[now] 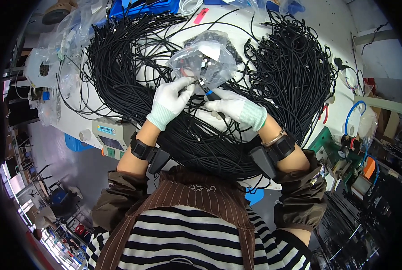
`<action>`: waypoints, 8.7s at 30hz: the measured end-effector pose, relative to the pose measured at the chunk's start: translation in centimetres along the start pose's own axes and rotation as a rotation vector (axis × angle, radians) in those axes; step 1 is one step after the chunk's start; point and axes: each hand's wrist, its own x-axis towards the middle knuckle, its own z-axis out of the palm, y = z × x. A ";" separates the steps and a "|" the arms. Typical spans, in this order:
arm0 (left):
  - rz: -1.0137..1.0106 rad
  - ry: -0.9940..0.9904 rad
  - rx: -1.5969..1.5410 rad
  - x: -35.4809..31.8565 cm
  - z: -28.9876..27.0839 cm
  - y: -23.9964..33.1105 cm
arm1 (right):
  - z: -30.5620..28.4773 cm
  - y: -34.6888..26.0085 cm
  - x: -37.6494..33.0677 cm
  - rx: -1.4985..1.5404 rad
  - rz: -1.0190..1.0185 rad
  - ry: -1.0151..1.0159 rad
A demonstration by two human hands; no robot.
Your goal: The person presses a cable into a machine, plugs both ends into a testing device, and then uses pliers to trim the ends of several cables from a pile.
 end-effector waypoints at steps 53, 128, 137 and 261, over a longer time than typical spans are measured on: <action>-0.441 -0.159 -1.004 -9.2 -3.9 7.1 | 8.1 0.9 -6.8 -1.315 -0.626 0.859; -0.484 -0.364 -1.141 -14.6 -1.3 1.3 | 8.2 3.2 -8.3 0.031 -0.076 -0.035; -0.703 -0.516 -1.438 -11.1 2.4 2.0 | 8.7 3.7 -10.9 -0.311 -0.214 -0.231; -0.516 0.042 -1.647 -14.6 -7.3 3.2 | 6.4 6.6 -17.0 -0.020 -0.160 -0.426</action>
